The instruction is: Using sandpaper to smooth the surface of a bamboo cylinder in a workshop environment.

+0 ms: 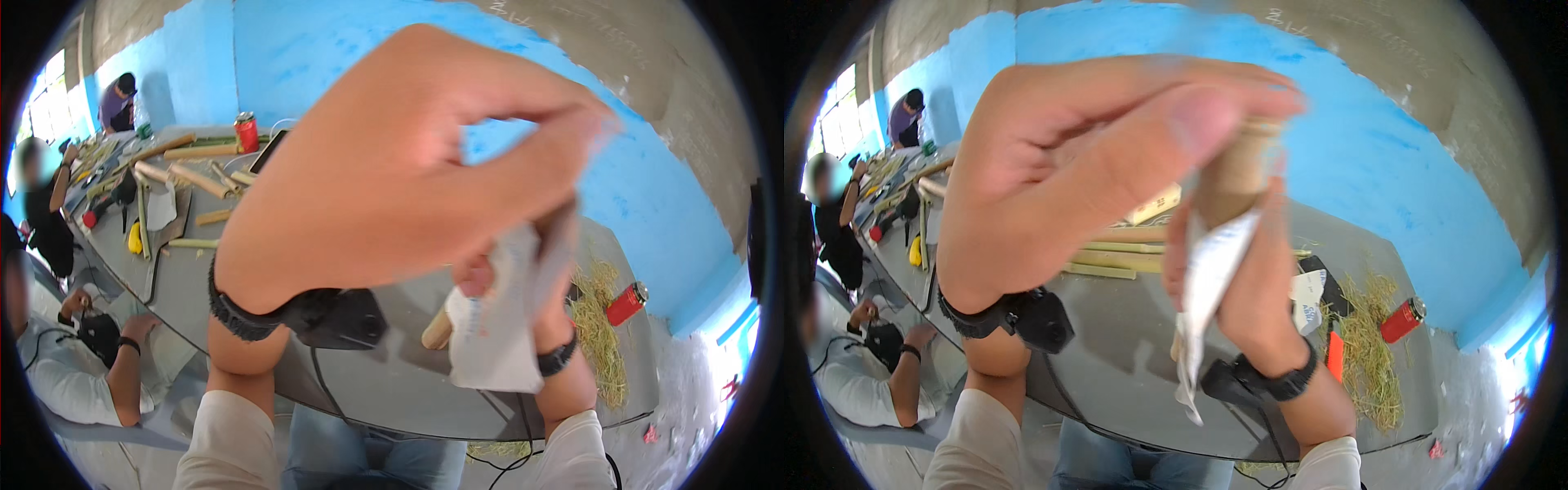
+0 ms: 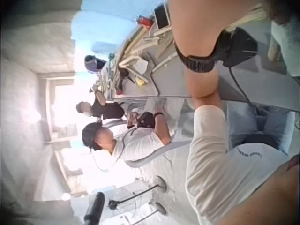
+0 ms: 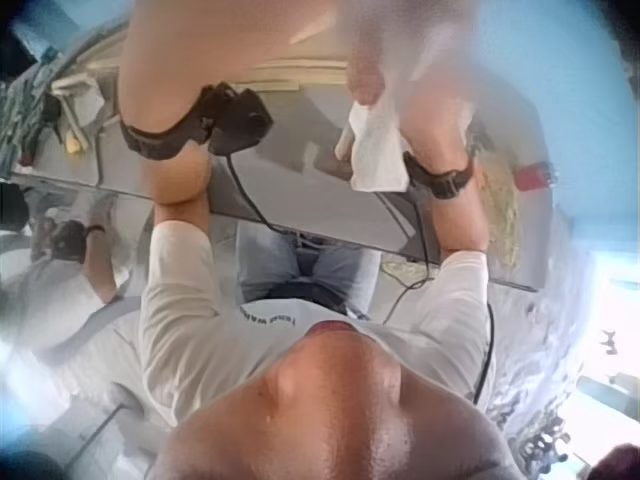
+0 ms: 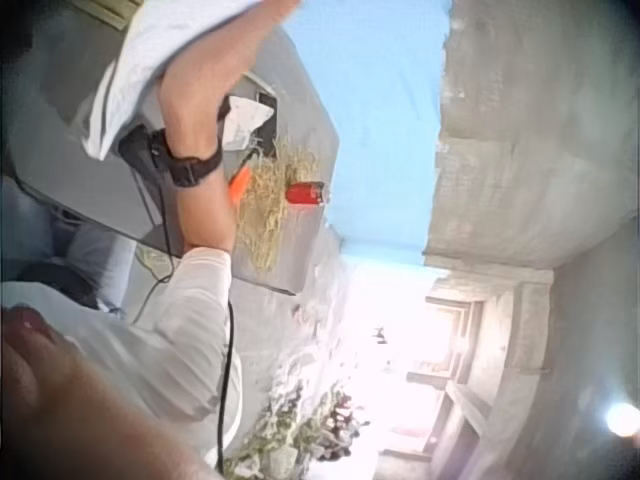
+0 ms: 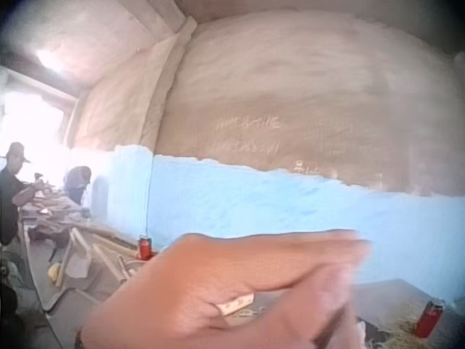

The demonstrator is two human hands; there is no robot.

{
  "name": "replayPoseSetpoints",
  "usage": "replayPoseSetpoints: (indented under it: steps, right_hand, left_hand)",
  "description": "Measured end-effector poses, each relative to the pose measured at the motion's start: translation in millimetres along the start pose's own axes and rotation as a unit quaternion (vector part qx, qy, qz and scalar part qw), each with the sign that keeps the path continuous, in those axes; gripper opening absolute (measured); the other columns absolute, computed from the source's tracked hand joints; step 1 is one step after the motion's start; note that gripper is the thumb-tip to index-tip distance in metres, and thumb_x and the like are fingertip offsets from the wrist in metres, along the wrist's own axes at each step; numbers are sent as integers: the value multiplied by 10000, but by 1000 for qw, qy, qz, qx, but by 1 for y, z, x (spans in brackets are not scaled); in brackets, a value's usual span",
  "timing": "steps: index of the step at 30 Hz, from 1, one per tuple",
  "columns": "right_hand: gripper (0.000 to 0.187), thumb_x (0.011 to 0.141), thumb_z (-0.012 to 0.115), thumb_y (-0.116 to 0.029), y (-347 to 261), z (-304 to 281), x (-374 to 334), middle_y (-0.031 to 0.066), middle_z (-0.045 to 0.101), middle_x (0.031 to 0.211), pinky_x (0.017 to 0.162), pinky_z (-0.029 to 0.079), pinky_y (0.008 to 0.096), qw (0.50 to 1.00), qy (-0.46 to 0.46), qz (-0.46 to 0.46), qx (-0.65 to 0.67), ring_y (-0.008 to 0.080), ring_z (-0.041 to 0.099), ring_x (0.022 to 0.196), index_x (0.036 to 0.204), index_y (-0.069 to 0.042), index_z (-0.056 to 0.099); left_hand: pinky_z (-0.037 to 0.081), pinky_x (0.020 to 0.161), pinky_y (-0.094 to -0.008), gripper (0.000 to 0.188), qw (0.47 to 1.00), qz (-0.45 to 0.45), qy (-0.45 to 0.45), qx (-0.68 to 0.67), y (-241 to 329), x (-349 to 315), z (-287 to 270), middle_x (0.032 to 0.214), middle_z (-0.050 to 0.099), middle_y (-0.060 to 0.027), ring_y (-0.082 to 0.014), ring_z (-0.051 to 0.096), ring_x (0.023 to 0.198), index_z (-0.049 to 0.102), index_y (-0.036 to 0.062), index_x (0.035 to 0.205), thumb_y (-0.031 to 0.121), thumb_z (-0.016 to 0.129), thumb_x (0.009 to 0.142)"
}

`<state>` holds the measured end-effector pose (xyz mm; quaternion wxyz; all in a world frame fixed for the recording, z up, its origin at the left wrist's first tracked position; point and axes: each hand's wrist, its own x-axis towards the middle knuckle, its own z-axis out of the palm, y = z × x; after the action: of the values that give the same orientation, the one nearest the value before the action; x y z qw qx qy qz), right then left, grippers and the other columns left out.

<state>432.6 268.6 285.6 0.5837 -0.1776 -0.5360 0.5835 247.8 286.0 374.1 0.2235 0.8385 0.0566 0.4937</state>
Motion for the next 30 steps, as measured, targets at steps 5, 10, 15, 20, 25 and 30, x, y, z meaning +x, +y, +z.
replayPoseSetpoints:
  steps: [5,10,15,20,25,30]
  right_hand:
    - [784,1048,208,-668,-18,12,-16,101,596,624,461,436,313,997,49,22,-53,175,537,500,952,4,598]
    - [774,1053,206,-659,2,6,-19,107,600,638,458,426,309,989,-3,9,-144,180,534,502,971,6,593]
    - [764,1058,205,-649,20,2,-21,112,603,652,455,417,305,973,-48,-21,-226,185,530,503,989,8,588]
    - [754,1062,203,-640,23,2,-26,118,606,666,452,407,301,939,-72,-73,-328,190,526,505,1008,10,583]
    - [728,1066,211,-630,33,8,-21,132,622,721,452,398,298,949,-63,-83,-298,198,536,523,1078,9,559]
    - [684,1071,199,-612,43,1,-26,146,647,824,454,394,286,979,-77,-41,-184,193,562,563,1213,-12,494]
  left_hand:
    - [518,649,-312,268,991,75,109,24,7,2,18,824,709,-101,-141,656,727,714,-12,931,194,565,1015]
    - [491,599,-356,223,962,158,207,76,8,-8,29,780,678,-120,-188,651,680,674,-19,882,164,591,978]
    - [463,549,-400,195,919,245,282,128,12,-16,33,736,647,-138,-236,646,633,634,-27,833,135,617,940]
    - [365,430,-422,400,986,137,91,19,26,-8,12,514,522,-165,-332,464,391,504,-8,571,173,603,913]
    - [332,412,-401,488,997,-34,44,-48,16,-2,3,429,425,-142,-315,385,365,476,9,509,199,581,947]
    - [269,399,-372,525,994,19,73,-76,18,-5,10,406,366,-93,-255,305,361,423,21,486,190,590,954]
